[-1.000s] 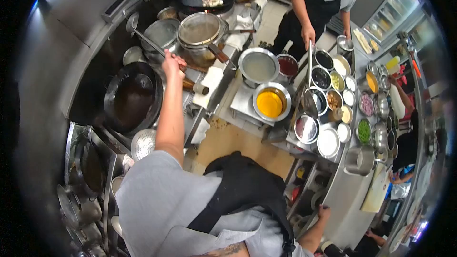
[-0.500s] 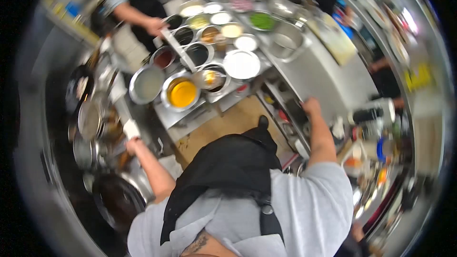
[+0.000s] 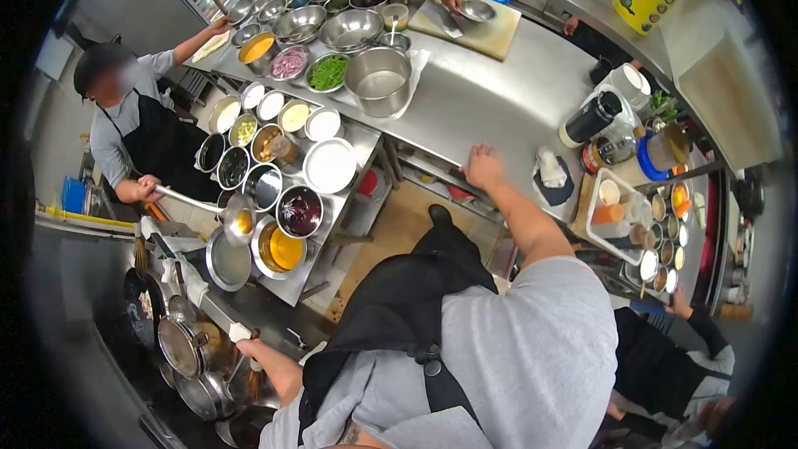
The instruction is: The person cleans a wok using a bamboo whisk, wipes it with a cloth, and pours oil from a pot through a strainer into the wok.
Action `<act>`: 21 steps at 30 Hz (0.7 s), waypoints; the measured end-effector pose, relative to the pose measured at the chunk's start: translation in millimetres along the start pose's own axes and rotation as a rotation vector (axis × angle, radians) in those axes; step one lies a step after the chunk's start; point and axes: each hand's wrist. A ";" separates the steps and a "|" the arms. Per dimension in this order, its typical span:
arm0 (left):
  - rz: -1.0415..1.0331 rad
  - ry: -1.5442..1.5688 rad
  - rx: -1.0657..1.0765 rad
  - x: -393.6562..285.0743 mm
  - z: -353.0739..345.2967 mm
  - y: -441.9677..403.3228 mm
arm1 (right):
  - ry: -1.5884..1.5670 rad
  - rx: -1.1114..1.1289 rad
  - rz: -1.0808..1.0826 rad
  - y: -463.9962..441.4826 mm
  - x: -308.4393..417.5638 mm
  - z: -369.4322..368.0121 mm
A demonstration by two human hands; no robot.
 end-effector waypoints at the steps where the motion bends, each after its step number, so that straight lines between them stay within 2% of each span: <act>1: -0.005 -0.019 -0.018 0.8 -0.8 15.3 | 0.016 -0.007 0.011 1.5 0.6 2.7; 2: 0.017 -0.062 -0.126 3.4 -0.5 32.5 | -0.002 -0.005 0.027 -0.8 -1.1 -0.9; 5: 0.026 -0.126 -0.155 47.0 3.6 14.3 | 0.028 0.064 0.033 -10.9 -0.2 -2.1; 6: 0.120 0.023 -0.008 63.6 5.9 40.1 | 0.035 0.088 0.044 -14.5 -1.2 -0.8; 7: 0.114 0.013 -0.009 82.5 8.2 45.7 | 0.030 0.099 0.040 -17.5 -2.8 0.4; 10: 0.264 -0.592 -0.079 162.3 11.6 66.0 | -0.002 0.094 0.062 -22.6 -7.3 19.4; 12: 0.319 -0.550 0.174 226.9 29.0 100.9 | -0.239 0.183 0.082 -25.7 -14.7 48.7; 13: 0.379 -0.570 0.272 252.2 36.9 122.3 | -0.240 0.183 0.087 -29.7 -18.8 47.4; 15: 0.504 -0.632 0.413 301.8 52.4 162.5 | -0.297 0.002 0.269 -34.9 -27.4 41.2; 16: 0.544 -0.652 0.464 320.9 59.2 182.8 | -0.297 0.003 0.269 -41.3 -31.5 39.5; 18: 0.598 -0.679 0.550 348.3 66.5 213.8 | -0.293 -0.086 0.482 -53.0 -37.1 29.9; 21: 0.629 -0.695 0.639 368.8 65.3 239.2 | -0.344 -0.118 0.583 -65.9 -41.0 32.6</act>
Point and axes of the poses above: each hand's wrist, its own y-axis away from the middle knuckle, its own z-axis out of the back of the hand, x = y × z, and after that the axes turned 8 degrees about z, right-handed
